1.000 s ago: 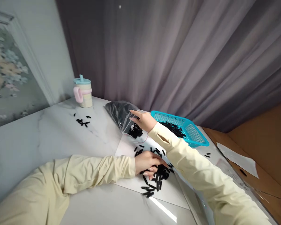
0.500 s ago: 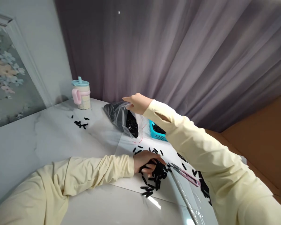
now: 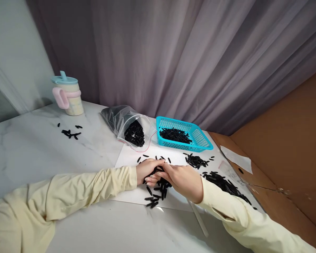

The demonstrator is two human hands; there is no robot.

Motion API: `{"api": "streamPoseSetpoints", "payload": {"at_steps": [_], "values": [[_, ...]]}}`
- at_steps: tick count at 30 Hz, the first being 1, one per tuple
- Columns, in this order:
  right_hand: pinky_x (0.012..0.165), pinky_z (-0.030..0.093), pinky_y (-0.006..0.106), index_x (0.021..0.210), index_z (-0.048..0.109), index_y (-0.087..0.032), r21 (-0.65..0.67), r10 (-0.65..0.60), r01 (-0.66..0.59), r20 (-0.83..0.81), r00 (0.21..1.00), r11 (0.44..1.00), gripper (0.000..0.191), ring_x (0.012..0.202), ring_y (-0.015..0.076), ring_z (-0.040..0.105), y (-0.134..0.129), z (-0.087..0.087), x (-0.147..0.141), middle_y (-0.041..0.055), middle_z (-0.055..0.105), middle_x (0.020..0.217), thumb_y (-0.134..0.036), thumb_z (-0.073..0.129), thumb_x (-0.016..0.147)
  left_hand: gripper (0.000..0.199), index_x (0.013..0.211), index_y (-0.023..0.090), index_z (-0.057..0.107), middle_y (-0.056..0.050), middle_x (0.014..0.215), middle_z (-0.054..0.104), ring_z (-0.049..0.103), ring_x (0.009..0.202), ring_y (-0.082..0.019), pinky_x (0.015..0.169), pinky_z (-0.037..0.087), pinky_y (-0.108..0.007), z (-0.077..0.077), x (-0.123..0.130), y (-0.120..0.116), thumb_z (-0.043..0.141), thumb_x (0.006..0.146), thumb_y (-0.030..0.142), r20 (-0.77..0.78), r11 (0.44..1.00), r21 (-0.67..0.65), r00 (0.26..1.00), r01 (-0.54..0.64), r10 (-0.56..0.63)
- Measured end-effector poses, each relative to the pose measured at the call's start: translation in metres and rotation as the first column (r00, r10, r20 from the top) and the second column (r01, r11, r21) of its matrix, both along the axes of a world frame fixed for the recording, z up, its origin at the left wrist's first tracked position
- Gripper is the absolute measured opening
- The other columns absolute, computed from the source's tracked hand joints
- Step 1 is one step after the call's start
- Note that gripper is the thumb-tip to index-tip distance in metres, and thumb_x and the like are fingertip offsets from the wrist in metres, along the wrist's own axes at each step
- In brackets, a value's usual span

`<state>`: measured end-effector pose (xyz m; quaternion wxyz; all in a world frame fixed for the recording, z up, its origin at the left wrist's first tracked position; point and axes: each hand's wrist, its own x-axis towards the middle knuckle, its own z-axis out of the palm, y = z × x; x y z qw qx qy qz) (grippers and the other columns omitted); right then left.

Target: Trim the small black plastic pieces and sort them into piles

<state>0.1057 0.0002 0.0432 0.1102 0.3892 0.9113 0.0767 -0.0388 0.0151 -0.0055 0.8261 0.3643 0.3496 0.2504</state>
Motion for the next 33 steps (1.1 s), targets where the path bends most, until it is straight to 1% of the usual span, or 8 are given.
{"api": "streamPoseSetpoints", "payload": {"at_steps": [3,6,8,10,13,19,25,33], "values": [[0.041,0.018,0.027,0.093,0.051,-0.014,0.075,0.063,-0.055,-0.106,0.992,0.996,0.027,0.050,0.0154,0.062,0.002,-0.018,0.005,0.0055,0.067,0.075,-0.031,0.031,0.095,0.033,0.085,0.015,0.055,0.011,0.036,0.031,0.019,0.024,-0.004,0.027,0.020,-0.016,0.000,0.000,-0.002,0.041,0.084,0.045,-0.015,0.999,0.048,1.000,0.025,-0.024],[0.042,0.021,0.026,0.087,0.051,-0.015,0.101,0.110,-0.095,-0.162,0.981,0.990,0.027,0.049,0.0128,0.060,0.001,-0.031,0.014,0.0033,0.065,0.067,-0.027,0.028,0.096,0.034,0.105,0.016,0.052,0.012,0.036,0.030,0.019,0.024,-0.004,0.027,0.023,-0.015,0.001,0.000,-0.005,0.041,0.085,0.041,-0.049,0.990,0.129,0.998,0.052,-0.046],[0.043,0.023,0.026,0.080,0.050,-0.016,0.150,0.184,-0.151,-0.241,0.953,0.977,0.033,0.049,0.0120,0.058,-0.004,-0.037,0.024,0.0018,0.061,0.059,-0.029,0.025,0.097,0.035,0.107,0.017,0.051,0.013,0.036,0.030,0.020,0.024,-0.003,0.027,0.024,-0.013,0.003,-0.001,-0.007,0.047,0.083,0.042,-0.081,0.982,0.172,0.995,0.073,-0.060],[0.043,0.024,0.026,0.073,0.049,-0.016,0.254,0.286,-0.201,-0.367,0.885,0.946,0.038,0.046,0.0108,0.053,-0.012,-0.039,0.034,0.0002,0.056,0.053,-0.030,0.023,0.097,0.034,0.105,0.017,0.051,0.014,0.034,0.028,0.021,0.024,-0.003,0.027,0.025,-0.013,0.005,-0.001,-0.009,0.052,0.080,0.041,-0.108,0.966,0.212,0.986,0.148,-0.128],[0.041,0.023,0.026,0.068,0.048,-0.016,0.360,0.349,-0.178,-0.494,0.796,0.916,0.035,0.039,0.0096,0.044,-0.028,-0.041,0.048,-0.0024,0.049,0.046,-0.027,0.029,0.096,0.031,0.100,0.018,0.050,0.014,0.033,0.029,0.020,0.024,-0.003,0.026,0.025,-0.013,0.008,-0.002,-0.012,0.054,0.079,0.040,-0.134,0.929,0.281,0.968,0.241,-0.211],[0.041,0.024,0.025,0.064,0.049,-0.016,0.290,0.252,-0.097,-0.565,0.786,0.952,0.036,0.040,0.0092,0.041,-0.042,-0.051,0.057,-0.0025,0.047,0.045,-0.028,0.033,0.095,0.025,0.088,0.018,0.048,0.014,0.033,0.029,0.020,0.025,-0.003,0.025,0.026,-0.013,0.007,0.001,-0.018,0.053,0.079,0.040,-0.258,0.891,0.329,0.938,0.312,-0.233],[0.043,0.025,0.024,0.066,0.051,-0.015,0.265,0.212,-0.054,-0.615,0.759,0.963,0.037,0.041,0.0084,0.043,-0.039,-0.057,0.056,-0.0022,0.049,0.047,-0.029,0.034,0.095,0.020,0.085,0.013,0.058,0.011,0.038,0.034,0.032,0.026,-0.003,0.027,0.025,-0.014,0.006,0.002,-0.022,0.055,0.077,0.031,-0.399,0.860,0.399,0.905,0.319,-0.151],[0.047,0.036,0.020,0.090,0.053,-0.014,0.083,0.113,-0.077,-0.693,0.712,0.994,0.024,0.051,0.0096,0.054,-0.037,-0.055,0.061,0.0019,0.063,0.064,-0.030,0.035,0.094,0.020,0.080,0.013,0.060,0.010,0.040,0.039,0.034,0.027,-0.003,0.027,0.028,-0.014,0.002,0.002,-0.022,0.057,0.076,0.032,-0.405,0.886,0.393,0.911,0.245,-0.072]]}}
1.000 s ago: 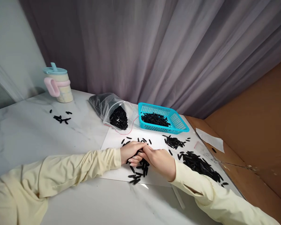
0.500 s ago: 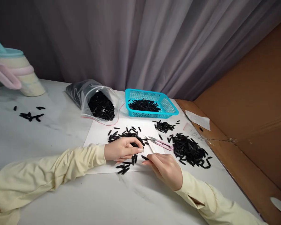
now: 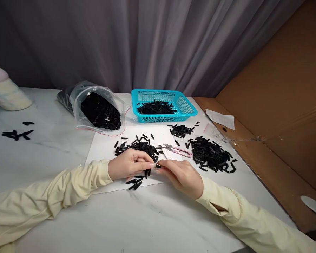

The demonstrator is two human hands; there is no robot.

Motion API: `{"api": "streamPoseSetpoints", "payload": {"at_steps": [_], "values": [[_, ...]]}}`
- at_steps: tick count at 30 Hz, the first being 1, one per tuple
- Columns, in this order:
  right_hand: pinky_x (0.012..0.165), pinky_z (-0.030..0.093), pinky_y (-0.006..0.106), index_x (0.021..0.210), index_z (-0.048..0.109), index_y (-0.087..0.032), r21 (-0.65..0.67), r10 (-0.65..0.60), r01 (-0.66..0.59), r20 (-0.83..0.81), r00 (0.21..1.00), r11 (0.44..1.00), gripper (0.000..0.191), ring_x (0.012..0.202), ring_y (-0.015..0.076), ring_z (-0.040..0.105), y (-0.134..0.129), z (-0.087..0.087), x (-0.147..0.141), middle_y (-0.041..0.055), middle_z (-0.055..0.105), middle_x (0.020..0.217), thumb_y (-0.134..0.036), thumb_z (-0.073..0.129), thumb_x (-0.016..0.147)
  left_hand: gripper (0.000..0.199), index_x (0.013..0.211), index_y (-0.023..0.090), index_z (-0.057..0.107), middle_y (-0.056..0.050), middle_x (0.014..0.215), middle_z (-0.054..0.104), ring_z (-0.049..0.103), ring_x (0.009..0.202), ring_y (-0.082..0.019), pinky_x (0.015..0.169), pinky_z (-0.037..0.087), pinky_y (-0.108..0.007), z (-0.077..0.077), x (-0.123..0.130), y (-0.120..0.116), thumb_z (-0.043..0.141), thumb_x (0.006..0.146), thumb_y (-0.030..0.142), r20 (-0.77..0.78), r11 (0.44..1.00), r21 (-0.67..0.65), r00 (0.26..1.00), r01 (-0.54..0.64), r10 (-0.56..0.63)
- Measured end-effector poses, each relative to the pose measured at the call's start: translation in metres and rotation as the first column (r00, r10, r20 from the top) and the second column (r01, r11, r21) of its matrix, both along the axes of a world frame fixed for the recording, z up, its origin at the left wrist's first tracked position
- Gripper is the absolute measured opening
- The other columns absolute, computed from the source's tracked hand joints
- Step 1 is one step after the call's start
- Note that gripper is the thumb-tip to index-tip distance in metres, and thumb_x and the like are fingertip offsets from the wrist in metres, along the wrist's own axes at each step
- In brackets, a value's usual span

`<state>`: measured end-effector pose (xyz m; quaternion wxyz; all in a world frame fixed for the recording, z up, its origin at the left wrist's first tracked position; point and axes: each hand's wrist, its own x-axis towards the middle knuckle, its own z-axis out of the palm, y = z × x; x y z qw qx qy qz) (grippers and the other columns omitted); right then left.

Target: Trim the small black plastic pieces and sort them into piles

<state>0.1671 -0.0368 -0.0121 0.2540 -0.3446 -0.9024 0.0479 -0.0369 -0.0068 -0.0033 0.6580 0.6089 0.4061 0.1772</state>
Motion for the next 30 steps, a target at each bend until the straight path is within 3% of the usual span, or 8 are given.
{"api": "streamPoseSetpoints", "payload": {"at_steps": [5,12,19,24,30], "values": [[0.048,0.039,0.020,0.093,0.053,-0.014,0.002,0.021,-0.021,-0.012,1.000,1.000,0.022,0.053,0.0106,0.056,0.0002,-0.0003,0.0008,0.0024,0.063,0.065,-0.024,0.033,0.094,0.021,0.080,0.012,0.063,0.009,0.036,0.040,0.033,0.027,-0.004,0.027,0.028,-0.015,-0.0010,0.0003,0.0012,0.058,0.076,0.032,0.015,1.000,-0.018,1.000,-0.020,0.020],[0.048,0.041,0.020,0.094,0.052,-0.014,0.027,0.023,-0.022,-0.031,0.999,0.999,0.021,0.054,0.0105,0.057,0.0009,-0.0008,0.0008,0.0023,0.063,0.066,-0.023,0.033,0.094,0.030,0.089,0.012,0.065,0.012,0.031,0.028,0.024,0.026,-0.003,0.026,0.031,-0.015,0.0027,-0.0012,0.0014,0.056,0.077,0.037,0.079,0.993,-0.118,0.997,0.016,-0.007],[0.049,0.042,0.021,0.095,0.053,-0.014,0.025,0.028,-0.027,-0.056,0.998,0.999,0.018,0.056,0.0112,0.058,0.0019,-0.0021,0.0017,0.0035,0.065,0.069,-0.022,0.037,0.093,0.030,0.093,0.010,0.067,0.010,0.031,0.032,0.026,0.027,-0.004,0.027,0.029,-0.015,0.0035,-0.0019,0.0001,0.056,0.077,0.032,0.055,0.994,-0.105,0.998,0.006,0.000],[0.048,0.041,0.021,0.095,0.052,-0.015,0.012,0.020,-0.019,-0.056,0.998,1.000,0.018,0.057,0.0110,0.059,0.0014,-0.0030,0.0019,0.0036,0.066,0.071,-0.022,0.035,0.093,0.031,0.094,0.010,0.069,0.008,0.032,0.038,0.031,0.027,-0.005,0.028,0.028,-0.017,0.0029,-0.0022,0.0007,0.059,0.073,0.030,0.028,0.997,-0.075,1.000,0.003,-0.001],[0.047,0.040,0.020,0.092,0.053,-0.015,0.016,0.005,-0.004,-0.064,0.998,1.000,0.019,0.056,0.0106,0.059,0.0007,-0.0042,0.0025,0.0033,0.066,0.070,-0.021,0.035,0.093,0.031,0.095,0.010,0.069,0.007,0.035,0.040,0.035,0.028,-0.005,0.031,0.026,-0.017,0.0029,-0.0029,-0.0001,0.058,0.074,0.029,-0.053,0.997,0.069,0.998,0.023,-0.020]]}}
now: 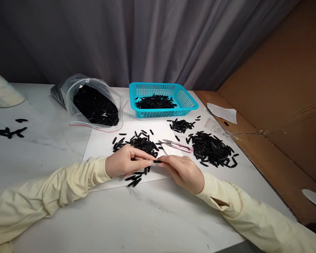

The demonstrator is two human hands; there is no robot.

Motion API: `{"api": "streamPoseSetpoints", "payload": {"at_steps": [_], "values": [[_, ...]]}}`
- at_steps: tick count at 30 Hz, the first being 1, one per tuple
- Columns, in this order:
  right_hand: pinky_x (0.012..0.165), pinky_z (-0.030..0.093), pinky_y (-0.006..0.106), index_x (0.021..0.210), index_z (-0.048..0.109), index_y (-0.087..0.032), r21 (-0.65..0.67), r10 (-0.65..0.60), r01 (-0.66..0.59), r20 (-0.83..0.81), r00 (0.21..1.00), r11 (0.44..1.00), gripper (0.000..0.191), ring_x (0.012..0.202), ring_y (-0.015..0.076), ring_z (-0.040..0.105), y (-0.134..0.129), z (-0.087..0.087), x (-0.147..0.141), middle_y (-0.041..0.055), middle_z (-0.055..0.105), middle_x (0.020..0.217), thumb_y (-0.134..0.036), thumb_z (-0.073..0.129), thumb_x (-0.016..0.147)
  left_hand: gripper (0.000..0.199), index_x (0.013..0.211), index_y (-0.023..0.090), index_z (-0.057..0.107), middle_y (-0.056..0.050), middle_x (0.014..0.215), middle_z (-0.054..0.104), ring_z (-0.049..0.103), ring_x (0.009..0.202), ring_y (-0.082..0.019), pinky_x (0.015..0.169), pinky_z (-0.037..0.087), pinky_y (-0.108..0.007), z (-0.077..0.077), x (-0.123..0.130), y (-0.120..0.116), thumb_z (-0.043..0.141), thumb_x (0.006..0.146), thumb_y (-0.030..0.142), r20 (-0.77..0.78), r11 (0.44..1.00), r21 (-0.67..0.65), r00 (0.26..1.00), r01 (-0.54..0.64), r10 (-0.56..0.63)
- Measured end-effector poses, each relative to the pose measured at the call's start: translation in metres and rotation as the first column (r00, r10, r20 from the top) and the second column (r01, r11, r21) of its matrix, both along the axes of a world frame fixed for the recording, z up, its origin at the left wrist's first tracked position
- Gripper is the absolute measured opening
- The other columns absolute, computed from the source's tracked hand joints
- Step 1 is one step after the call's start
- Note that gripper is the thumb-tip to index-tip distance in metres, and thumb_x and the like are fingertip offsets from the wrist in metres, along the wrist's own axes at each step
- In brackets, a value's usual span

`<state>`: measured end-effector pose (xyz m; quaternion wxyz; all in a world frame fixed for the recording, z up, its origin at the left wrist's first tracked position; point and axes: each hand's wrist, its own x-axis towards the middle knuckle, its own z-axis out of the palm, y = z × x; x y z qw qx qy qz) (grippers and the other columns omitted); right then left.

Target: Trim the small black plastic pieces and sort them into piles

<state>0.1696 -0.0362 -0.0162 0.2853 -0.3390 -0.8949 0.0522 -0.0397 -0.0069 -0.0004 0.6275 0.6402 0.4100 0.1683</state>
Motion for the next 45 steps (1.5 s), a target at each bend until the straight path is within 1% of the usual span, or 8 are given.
{"api": "streamPoseSetpoints", "payload": {"at_steps": [8,14,20,28,33,36,41,45], "values": [[0.049,0.042,0.020,0.090,0.053,-0.015,0.038,-0.016,0.019,-0.058,0.998,0.999,0.014,0.055,0.0102,0.059,0.000,-0.002,-0.001,0.0031,0.067,0.070,-0.020,0.039,0.092,0.033,0.100,0.009,0.067,0.010,0.036,0.035,0.031,0.029,-0.004,0.034,0.026,-0.017,-0.001,0.000,-0.005,0.054,0.077,0.028,-0.008,0.993,0.118,1.000,0.000,0.001],[0.045,0.039,0.020,0.085,0.052,-0.015,0.071,-0.016,0.021,-0.068,0.998,0.997,0.014,0.052,0.0097,0.056,-0.001,-0.002,-0.002,0.0023,0.065,0.066,-0.018,0.040,0.091,0.031,0.100,0.009,0.066,0.010,0.036,0.035,0.028,0.031,-0.003,0.035,0.026,-0.017,-0.002,0.001,-0.006,0.054,0.078,0.027,0.017,0.988,0.155,1.000,0.009,-0.011],[0.044,0.038,0.019,0.080,0.052,-0.015,0.098,-0.013,0.020,-0.068,0.998,0.995,0.015,0.052,0.0102,0.057,-0.001,-0.006,0.000,0.0033,0.065,0.065,-0.008,0.040,0.087,0.031,0.103,0.009,0.063,0.012,0.036,0.033,0.027,0.031,-0.003,0.035,0.027,-0.016,-0.002,0.002,-0.006,0.052,0.078,0.025,0.009,0.980,0.199,1.000,0.015,-0.017],[0.042,0.038,0.020,0.076,0.053,-0.014,0.112,-0.009,0.016,-0.070,0.998,0.994,0.018,0.049,0.0111,0.058,-0.002,-0.004,-0.003,0.0039,0.064,0.059,-0.006,0.041,0.086,0.027,0.095,0.008,0.067,0.010,0.035,0.036,0.031,0.035,-0.005,0.040,0.031,-0.017,-0.001,0.005,-0.007,0.052,0.078,0.023,-0.021,0.936,0.352,1.000,0.013,-0.006],[0.043,0.040,0.020,0.079,0.053,-0.014,0.133,0.007,0.004,-0.085,0.996,0.991,0.016,0.051,0.0110,0.060,-0.002,-0.004,-0.002,0.0048,0.067,0.065,-0.006,0.042,0.086,0.024,0.093,0.009,0.067,0.010,0.039,0.037,0.032,0.039,-0.004,0.044,0.032,-0.016,-0.004,0.006,-0.010,0.052,0.079,0.022,-0.042,0.879,0.477,0.999,-0.006,0.029],[0.045,0.042,0.019,0.080,0.052,-0.016,0.138,0.005,0.013,-0.127,0.992,0.990,0.015,0.055,0.0112,0.063,-0.002,-0.006,-0.002,0.0049,0.069,0.070,-0.004,0.044,0.084,0.025,0.095,0.010,0.065,0.011,0.039,0.034,0.029,0.039,-0.005,0.042,0.030,-0.016,-0.005,0.006,-0.011,0.051,0.080,0.023,-0.065,0.869,0.495,0.997,-0.006,0.045],[0.044,0.042,0.018,0.074,0.051,-0.017,0.142,-0.016,0.043,-0.188,0.982,0.989,0.016,0.055,0.0118,0.065,-0.003,-0.006,-0.003,0.0010,0.065,0.058,-0.005,0.048,0.082,0.026,0.096,0.010,0.067,0.011,0.039,0.031,0.027,0.039,-0.005,0.040,0.027,-0.016,-0.004,0.006,-0.011,0.052,0.080,0.024,-0.068,0.881,0.473,0.997,-0.005,0.043],[0.043,0.042,0.018,0.073,0.051,-0.017,0.138,-0.014,0.041,-0.194,0.981,0.990,0.016,0.053,0.0115,0.064,-0.004,-0.003,-0.004,0.0023,0.068,0.064,-0.004,0.048,0.082,0.024,0.094,0.010,0.068,0.009,0.041,0.034,0.028,0.040,-0.005,0.041,0.028,-0.017,-0.005,0.006,-0.012,0.053,0.080,0.022,-0.032,0.844,0.536,0.999,-0.014,0.037]]}}
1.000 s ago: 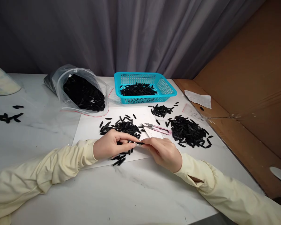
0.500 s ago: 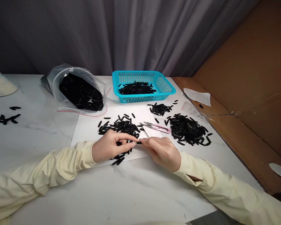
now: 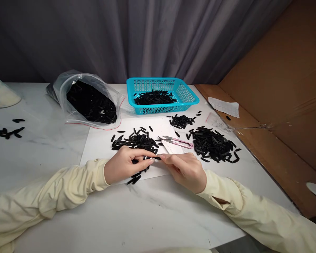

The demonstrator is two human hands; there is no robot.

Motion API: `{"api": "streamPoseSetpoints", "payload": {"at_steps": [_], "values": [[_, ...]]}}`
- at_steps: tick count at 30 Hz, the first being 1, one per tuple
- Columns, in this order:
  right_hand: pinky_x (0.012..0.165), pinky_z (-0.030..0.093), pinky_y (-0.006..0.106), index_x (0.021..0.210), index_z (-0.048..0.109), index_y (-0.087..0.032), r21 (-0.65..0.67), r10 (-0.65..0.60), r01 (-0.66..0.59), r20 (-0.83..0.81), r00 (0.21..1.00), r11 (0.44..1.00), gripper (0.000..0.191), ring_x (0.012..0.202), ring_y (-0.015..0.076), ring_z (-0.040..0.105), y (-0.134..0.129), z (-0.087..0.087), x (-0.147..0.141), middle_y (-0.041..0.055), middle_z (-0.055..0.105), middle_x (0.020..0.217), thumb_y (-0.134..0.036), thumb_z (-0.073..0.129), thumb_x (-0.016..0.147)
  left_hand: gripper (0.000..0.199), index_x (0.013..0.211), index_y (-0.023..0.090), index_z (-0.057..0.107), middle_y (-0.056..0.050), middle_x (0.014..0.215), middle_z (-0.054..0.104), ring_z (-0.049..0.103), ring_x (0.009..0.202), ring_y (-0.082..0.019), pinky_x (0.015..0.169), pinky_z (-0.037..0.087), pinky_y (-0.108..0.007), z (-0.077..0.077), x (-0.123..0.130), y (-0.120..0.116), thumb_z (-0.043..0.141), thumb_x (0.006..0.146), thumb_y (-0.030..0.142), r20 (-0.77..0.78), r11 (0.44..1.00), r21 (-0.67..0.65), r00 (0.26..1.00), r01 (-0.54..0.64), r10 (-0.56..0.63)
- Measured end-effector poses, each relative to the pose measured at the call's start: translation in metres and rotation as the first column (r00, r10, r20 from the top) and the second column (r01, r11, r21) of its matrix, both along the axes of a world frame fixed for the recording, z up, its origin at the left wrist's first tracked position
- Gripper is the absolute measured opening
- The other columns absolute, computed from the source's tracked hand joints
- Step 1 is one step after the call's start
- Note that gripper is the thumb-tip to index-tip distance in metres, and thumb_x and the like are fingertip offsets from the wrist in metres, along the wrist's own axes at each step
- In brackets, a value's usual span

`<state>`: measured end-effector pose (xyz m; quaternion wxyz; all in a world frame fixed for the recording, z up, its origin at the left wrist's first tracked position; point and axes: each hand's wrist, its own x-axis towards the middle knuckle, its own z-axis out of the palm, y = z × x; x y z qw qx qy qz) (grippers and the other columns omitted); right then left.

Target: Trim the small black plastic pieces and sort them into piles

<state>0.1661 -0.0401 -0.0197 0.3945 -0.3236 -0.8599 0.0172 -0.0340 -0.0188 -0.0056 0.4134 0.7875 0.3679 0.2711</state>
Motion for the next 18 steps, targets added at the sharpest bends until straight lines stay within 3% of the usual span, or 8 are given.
{"api": "streamPoseSetpoints", "payload": {"at_steps": [5,13,16,18], "values": [[0.044,0.042,0.018,0.077,0.054,-0.017,0.003,-0.027,0.027,-0.023,0.999,1.000,0.012,0.046,0.0091,0.060,-0.0007,0.0023,-0.0016,0.0003,0.068,0.061,-0.005,0.053,0.080,0.021,0.089,0.012,0.069,0.009,0.041,0.037,0.029,0.039,-0.004,0.040,0.029,-0.016,-0.0014,0.0004,-0.0016,0.053,0.080,0.021,0.024,0.991,0.132,1.000,-0.018,0.015],[0.044,0.041,0.019,0.088,0.057,-0.018,-0.068,-0.055,0.055,0.004,0.998,0.996,0.006,0.046,0.0081,0.058,0.0003,0.0055,-0.0023,0.0006,0.070,0.068,-0.014,0.054,0.084,0.017,0.087,0.009,0.066,0.009,0.041,0.039,0.030,0.038,-0.003,0.040,0.031,-0.014,-0.0016,0.0002,-0.0033,0.054,0.079,0.018,0.049,0.971,0.236,0.998,-0.041,0.031],[0.044,0.041,0.019,0.089,0.057,-0.018,-0.104,-0.068,0.067,-0.001,0.998,0.992,0.007,0.046,0.0076,0.058,-0.0022,0.0059,-0.0029,-0.0002,0.070,0.070,-0.015,0.056,0.083,0.016,0.088,0.009,0.065,0.009,0.042,0.043,0.034,0.038,-0.003,0.041,0.033,-0.013,-0.0020,-0.0006,-0.0043,0.054,0.079,0.017,0.049,0.974,0.225,0.999,-0.031,0.021],[0.046,0.044,0.018,0.090,0.058,-0.017,-0.113,-0.053,0.051,-0.009,0.999,0.992,0.010,0.048,0.0077,0.060,-0.0035,0.0083,-0.0027,0.0000,0.070,0.072,-0.014,0.058,0.081,0.016,0.090,0.011,0.063,0.009,0.042,0.043,0.036,0.038,-0.003,0.043,0.035,-0.014,-0.0021,-0.0009,-0.0040,0.054,0.079,0.018,0.053,0.990,0.133,0.998,-0.037,0.031]]}}
